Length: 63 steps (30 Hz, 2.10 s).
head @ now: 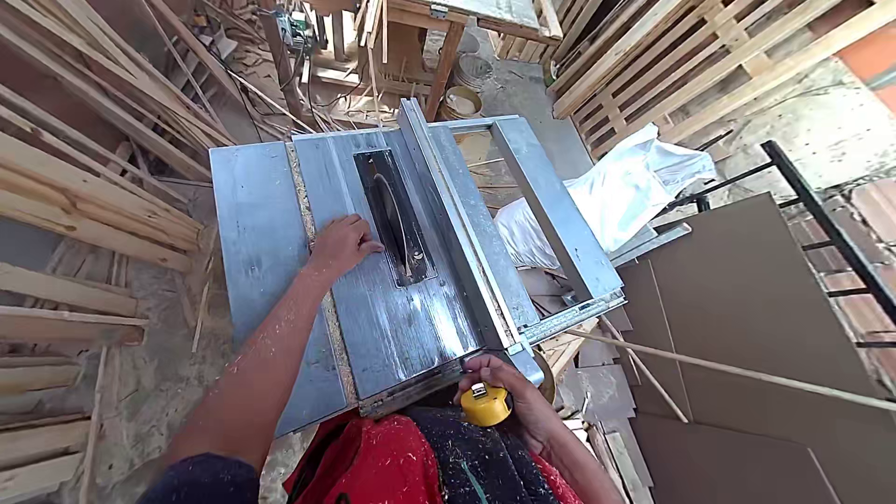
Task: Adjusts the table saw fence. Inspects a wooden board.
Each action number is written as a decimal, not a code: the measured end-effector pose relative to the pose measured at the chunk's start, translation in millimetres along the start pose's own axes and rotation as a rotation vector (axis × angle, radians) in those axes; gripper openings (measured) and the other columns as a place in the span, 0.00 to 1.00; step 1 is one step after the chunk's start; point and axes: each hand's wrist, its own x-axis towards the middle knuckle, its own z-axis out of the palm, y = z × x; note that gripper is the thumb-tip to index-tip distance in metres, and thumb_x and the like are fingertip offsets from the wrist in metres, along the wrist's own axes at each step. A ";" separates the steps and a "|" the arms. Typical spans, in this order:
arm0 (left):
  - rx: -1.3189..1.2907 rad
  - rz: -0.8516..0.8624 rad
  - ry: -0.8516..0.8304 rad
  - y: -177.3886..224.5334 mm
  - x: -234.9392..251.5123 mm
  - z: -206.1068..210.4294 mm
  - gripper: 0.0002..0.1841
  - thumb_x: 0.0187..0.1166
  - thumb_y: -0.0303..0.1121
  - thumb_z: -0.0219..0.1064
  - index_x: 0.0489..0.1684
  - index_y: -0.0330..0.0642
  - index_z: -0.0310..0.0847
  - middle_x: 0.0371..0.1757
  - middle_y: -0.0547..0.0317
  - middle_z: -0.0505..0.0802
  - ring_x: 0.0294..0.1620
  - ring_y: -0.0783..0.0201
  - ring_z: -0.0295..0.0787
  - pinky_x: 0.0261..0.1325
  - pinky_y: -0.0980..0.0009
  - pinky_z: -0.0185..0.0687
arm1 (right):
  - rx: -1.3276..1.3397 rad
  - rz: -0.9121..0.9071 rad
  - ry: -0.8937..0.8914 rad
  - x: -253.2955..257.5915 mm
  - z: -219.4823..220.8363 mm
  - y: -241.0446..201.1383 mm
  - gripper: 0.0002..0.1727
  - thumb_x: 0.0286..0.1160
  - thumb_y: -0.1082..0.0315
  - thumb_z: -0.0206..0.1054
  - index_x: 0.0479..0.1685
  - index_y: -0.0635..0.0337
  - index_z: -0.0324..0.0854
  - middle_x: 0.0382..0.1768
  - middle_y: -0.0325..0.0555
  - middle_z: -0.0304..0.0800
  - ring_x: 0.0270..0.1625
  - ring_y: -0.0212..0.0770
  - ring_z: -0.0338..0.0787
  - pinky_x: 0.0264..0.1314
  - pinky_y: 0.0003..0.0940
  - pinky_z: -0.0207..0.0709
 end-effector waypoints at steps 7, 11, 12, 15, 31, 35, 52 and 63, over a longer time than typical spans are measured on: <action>-0.033 0.047 -0.061 -7.8 58.8 8.5 0.26 0.68 0.53 0.80 0.19 0.39 0.79 0.33 0.49 0.88 0.37 0.48 0.88 0.42 0.42 0.81 | 0.091 -0.086 0.142 -30.5 -16.5 15.5 0.18 0.82 0.64 0.45 0.57 0.64 0.75 0.46 0.57 0.93 0.48 0.52 0.95 0.54 0.50 0.90; 0.025 -0.038 -0.090 -4.6 66.0 7.7 0.28 0.66 0.58 0.80 0.18 0.42 0.78 0.32 0.51 0.89 0.36 0.48 0.88 0.38 0.41 0.79 | 0.072 -0.096 0.109 -23.3 -13.8 8.1 0.16 0.84 0.65 0.45 0.55 0.65 0.75 0.46 0.59 0.93 0.49 0.53 0.95 0.53 0.50 0.90; 0.029 -0.048 -0.086 -3.6 66.0 7.2 0.28 0.65 0.58 0.80 0.17 0.42 0.77 0.32 0.52 0.88 0.35 0.48 0.87 0.37 0.42 0.78 | 0.056 -0.091 0.097 -20.7 -11.7 4.1 0.16 0.85 0.65 0.46 0.56 0.65 0.75 0.46 0.59 0.93 0.49 0.53 0.95 0.53 0.50 0.90; 0.042 -0.081 -0.075 -1.9 64.8 7.9 0.28 0.65 0.59 0.79 0.16 0.44 0.76 0.30 0.54 0.87 0.33 0.50 0.85 0.34 0.44 0.75 | 0.012 -0.087 0.057 -9.4 -7.0 -6.2 0.15 0.84 0.66 0.47 0.54 0.65 0.76 0.45 0.59 0.93 0.48 0.52 0.95 0.52 0.49 0.90; 0.052 -0.138 -0.070 1.5 63.1 6.3 0.28 0.64 0.60 0.80 0.17 0.45 0.76 0.31 0.56 0.87 0.33 0.51 0.85 0.34 0.43 0.75 | -0.029 -0.141 0.015 -2.7 -4.5 -14.7 0.16 0.84 0.66 0.47 0.53 0.67 0.76 0.46 0.61 0.92 0.49 0.55 0.94 0.53 0.52 0.89; 0.109 -0.186 -0.032 5.4 56.3 7.6 0.30 0.63 0.64 0.78 0.18 0.45 0.76 0.32 0.55 0.87 0.34 0.51 0.86 0.35 0.43 0.76 | -0.103 -0.196 0.082 2.5 4.3 -10.6 0.17 0.82 0.67 0.48 0.55 0.68 0.78 0.56 0.63 0.90 0.54 0.56 0.92 0.58 0.53 0.87; -0.467 -0.141 -0.179 176.0 -127.8 68.0 0.36 0.68 0.47 0.78 0.76 0.38 0.77 0.67 0.47 0.89 0.64 0.62 0.90 0.70 0.63 0.85 | -0.456 -0.211 0.085 38.6 58.5 -22.5 0.12 0.88 0.63 0.53 0.54 0.60 0.78 0.40 0.40 0.88 0.46 0.30 0.88 0.54 0.32 0.83; -0.486 -0.349 -0.260 163.0 -149.1 78.7 0.24 0.72 0.43 0.67 0.62 0.36 0.83 0.46 0.58 0.95 0.47 0.68 0.93 0.56 0.65 0.90 | -0.780 0.054 -0.136 35.2 43.9 -41.8 0.20 0.85 0.53 0.64 0.63 0.58 0.81 0.41 0.44 0.90 0.41 0.35 0.90 0.51 0.35 0.84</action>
